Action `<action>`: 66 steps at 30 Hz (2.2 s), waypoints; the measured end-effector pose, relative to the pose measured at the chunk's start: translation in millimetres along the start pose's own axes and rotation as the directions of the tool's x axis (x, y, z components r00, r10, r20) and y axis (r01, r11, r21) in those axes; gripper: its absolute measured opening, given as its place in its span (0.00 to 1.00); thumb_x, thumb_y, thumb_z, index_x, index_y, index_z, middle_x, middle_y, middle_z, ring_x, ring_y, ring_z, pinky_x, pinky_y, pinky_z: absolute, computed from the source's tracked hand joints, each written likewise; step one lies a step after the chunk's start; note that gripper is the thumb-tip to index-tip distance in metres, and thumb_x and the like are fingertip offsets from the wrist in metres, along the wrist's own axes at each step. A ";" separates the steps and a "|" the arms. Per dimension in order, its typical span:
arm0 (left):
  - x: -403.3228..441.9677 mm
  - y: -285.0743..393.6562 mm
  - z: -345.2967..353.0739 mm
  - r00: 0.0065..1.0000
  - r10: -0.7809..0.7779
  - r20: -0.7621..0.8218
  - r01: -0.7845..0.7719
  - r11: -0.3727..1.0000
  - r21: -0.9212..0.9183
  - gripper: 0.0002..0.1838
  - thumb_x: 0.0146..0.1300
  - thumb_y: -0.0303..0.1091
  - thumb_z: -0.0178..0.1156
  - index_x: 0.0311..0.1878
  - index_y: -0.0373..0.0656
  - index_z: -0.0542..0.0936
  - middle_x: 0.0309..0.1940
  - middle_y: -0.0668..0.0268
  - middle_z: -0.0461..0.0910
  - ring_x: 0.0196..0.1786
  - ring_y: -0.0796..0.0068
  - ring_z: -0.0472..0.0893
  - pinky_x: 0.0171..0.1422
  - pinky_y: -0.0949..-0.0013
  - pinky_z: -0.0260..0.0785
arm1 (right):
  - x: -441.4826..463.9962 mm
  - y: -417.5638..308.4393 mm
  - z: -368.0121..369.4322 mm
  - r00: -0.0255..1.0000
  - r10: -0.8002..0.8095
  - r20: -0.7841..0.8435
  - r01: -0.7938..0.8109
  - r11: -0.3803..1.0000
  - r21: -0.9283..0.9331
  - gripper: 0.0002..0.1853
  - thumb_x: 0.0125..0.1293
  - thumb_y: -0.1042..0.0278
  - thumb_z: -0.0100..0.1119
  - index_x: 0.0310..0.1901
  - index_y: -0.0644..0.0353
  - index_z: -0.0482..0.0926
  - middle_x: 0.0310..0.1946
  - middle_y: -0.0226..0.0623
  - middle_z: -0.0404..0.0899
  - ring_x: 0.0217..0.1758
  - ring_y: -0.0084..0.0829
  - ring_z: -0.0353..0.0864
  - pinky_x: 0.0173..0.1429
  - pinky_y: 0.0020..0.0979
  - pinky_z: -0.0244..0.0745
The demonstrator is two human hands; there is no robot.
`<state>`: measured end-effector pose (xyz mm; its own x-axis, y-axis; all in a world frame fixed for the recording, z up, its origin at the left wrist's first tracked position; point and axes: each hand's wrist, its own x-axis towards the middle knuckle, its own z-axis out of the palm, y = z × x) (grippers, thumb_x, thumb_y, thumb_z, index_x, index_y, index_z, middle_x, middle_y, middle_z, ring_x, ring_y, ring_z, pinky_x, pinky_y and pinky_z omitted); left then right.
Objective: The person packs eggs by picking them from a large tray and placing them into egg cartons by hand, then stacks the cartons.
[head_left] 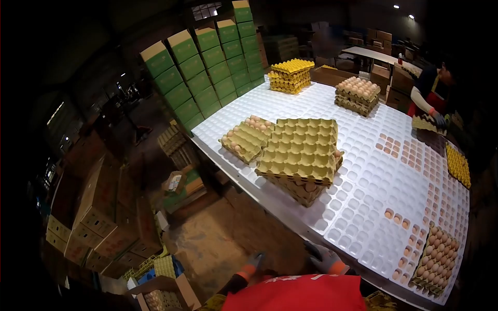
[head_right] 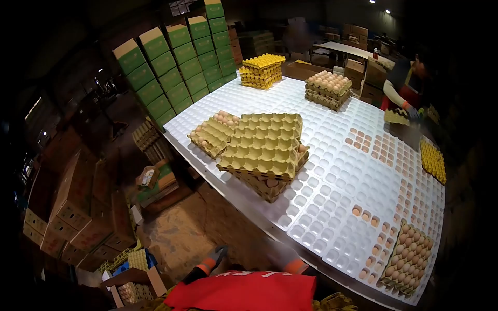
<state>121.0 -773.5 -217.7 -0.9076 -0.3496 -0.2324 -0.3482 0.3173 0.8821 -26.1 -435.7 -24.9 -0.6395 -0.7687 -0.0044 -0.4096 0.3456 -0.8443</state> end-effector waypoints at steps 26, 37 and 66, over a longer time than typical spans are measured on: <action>507.0 161.2 -809.5 0.686 0.364 -0.630 -0.351 0.924 0.151 0.41 0.72 0.31 0.63 0.81 0.38 0.53 0.77 0.53 0.61 0.76 0.57 0.64 0.78 0.62 0.59 | 832.0 -291.8 111.4 0.893 -0.417 -0.167 0.427 0.904 0.031 0.33 0.73 0.49 0.61 0.72 0.58 0.68 0.63 0.47 0.79 0.64 0.44 0.80 0.68 0.41 0.74; 707.7 357.7 -977.1 0.429 0.311 -0.848 -0.263 0.941 0.212 0.53 0.66 0.27 0.69 0.84 0.48 0.42 0.79 0.51 0.54 0.71 0.60 0.66 0.67 0.58 0.72 | 1268.3 -450.2 -64.0 0.456 -0.714 -0.531 0.502 0.699 -0.510 0.40 0.72 0.38 0.53 0.74 0.62 0.64 0.72 0.52 0.68 0.76 0.49 0.65 0.78 0.42 0.59; 770.4 335.8 -978.0 0.520 0.491 -0.699 -0.840 0.442 -0.315 0.38 0.66 0.15 0.58 0.77 0.49 0.61 0.69 0.57 0.64 0.69 0.55 0.73 0.75 0.60 0.66 | 1385.0 -524.1 -122.7 0.334 -0.700 -0.631 0.466 0.704 -0.535 0.35 0.75 0.41 0.50 0.74 0.56 0.66 0.75 0.49 0.64 0.79 0.47 0.60 0.80 0.39 0.57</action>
<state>-465.7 -1798.4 300.2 -0.4790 -0.6423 0.5983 0.6824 0.1562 0.7141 -777.1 -1615.5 477.2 -0.3371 -0.1588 0.9280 -0.9348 0.1733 -0.3099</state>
